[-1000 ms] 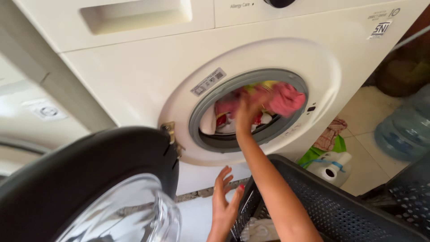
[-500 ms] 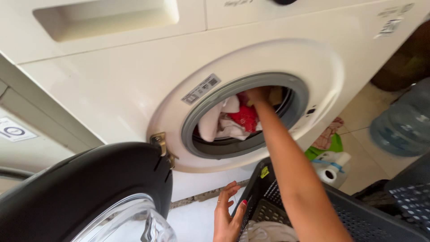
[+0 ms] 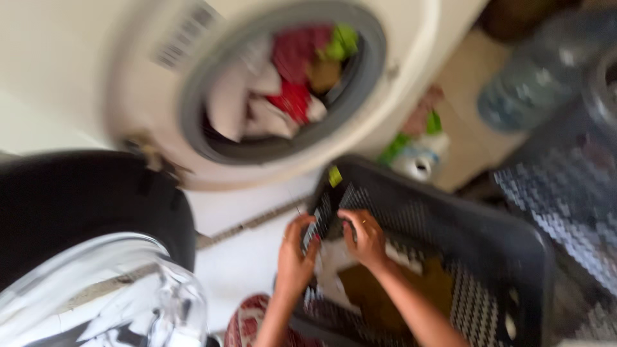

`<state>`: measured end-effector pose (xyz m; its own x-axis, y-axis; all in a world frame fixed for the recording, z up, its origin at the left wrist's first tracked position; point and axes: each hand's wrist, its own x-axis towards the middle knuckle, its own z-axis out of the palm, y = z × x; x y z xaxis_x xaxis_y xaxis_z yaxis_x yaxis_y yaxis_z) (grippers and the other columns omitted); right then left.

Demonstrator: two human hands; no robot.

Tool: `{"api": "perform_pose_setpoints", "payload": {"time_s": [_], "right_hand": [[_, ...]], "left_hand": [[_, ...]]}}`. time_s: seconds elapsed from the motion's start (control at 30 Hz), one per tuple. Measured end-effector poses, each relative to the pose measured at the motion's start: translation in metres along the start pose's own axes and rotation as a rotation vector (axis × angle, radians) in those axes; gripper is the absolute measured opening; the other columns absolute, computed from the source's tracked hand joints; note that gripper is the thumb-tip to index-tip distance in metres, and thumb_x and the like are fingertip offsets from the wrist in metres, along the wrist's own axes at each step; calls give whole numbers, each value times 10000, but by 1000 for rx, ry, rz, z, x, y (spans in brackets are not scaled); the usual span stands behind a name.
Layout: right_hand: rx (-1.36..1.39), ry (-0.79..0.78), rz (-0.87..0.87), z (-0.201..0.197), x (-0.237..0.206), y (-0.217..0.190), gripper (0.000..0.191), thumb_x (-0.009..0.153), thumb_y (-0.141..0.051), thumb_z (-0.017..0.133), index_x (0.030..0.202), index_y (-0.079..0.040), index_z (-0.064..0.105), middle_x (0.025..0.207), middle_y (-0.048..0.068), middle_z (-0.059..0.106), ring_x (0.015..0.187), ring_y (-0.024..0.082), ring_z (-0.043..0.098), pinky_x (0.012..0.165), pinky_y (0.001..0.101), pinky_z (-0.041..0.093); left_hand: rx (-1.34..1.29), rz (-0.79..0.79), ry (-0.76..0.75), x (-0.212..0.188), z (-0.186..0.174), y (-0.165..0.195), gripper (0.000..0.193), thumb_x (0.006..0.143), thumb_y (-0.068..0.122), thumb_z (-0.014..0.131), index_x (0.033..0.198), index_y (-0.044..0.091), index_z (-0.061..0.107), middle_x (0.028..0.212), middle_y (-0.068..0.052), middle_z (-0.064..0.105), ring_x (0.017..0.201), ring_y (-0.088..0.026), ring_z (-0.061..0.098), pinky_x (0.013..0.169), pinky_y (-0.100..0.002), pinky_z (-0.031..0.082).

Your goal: The person loads clothes from a laundry basket into a front-loading washing machine drum, then closes the machine door. They then remove clothes from an adjacent washing machine and place them into a basket, pressing the items down and carrying the filled basket.

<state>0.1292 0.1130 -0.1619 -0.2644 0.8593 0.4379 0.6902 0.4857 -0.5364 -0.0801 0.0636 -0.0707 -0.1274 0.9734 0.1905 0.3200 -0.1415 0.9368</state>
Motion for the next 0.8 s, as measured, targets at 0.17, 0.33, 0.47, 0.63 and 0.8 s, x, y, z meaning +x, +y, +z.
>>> {"api": "perform_pose_setpoints", "payload": {"time_s": [0.17, 0.33, 0.47, 0.63, 0.8], "right_hand": [[-274, -911, 561, 11, -173, 113, 991, 748, -174, 923, 1607, -227, 430, 1632, 351, 141, 1460, 658, 176, 1070, 637, 352], [-217, -1027, 835, 33, -233, 161, 807, 809, -205, 883, 1469, -230, 419, 1465, 278, 272, 1297, 514, 345, 997, 530, 422], [-302, -923, 814, 59, -224, 180, 626, 858, -247, 858, 1344, -162, 474, 1300, 261, 376, 1172, 463, 407, 927, 491, 442], [-291, -1046, 766, 73, -177, 156, 450, 920, -299, 827, 1189, -77, 543, 1094, 240, 507, 1016, 399, 485, 840, 443, 467], [229, -1066, 386, 23, -110, 64, 406, 981, -350, 796, 1034, 8, 613, 888, 219, 638, 859, 335, 563, 753, 394, 491]], "left_hand": [[111, 5, -153, -30, 11, -7, 428, 875, 27, 679, 1291, 76, 591, 1344, -176, 642, 1272, -375, 615, 1053, -424, 489], [196, 96, -294, -39, 17, -5, 326, 877, 52, 673, 1200, 97, 685, 1358, -185, 628, 1247, -399, 602, 1015, -449, 490], [232, 78, -321, -45, 23, -5, 326, 856, 51, 681, 1178, 96, 698, 1342, -181, 628, 1224, -391, 606, 1005, -450, 491], [279, 69, -402, -57, 35, -10, 424, 816, 53, 723, 1228, 145, 682, 1378, -143, 618, 1264, -366, 596, 1028, -444, 496], [428, 25, -477, -64, 47, -24, 976, 625, 204, 900, 1497, 113, 472, 1446, -232, 514, 1277, -450, 493, 999, -523, 436]]}}
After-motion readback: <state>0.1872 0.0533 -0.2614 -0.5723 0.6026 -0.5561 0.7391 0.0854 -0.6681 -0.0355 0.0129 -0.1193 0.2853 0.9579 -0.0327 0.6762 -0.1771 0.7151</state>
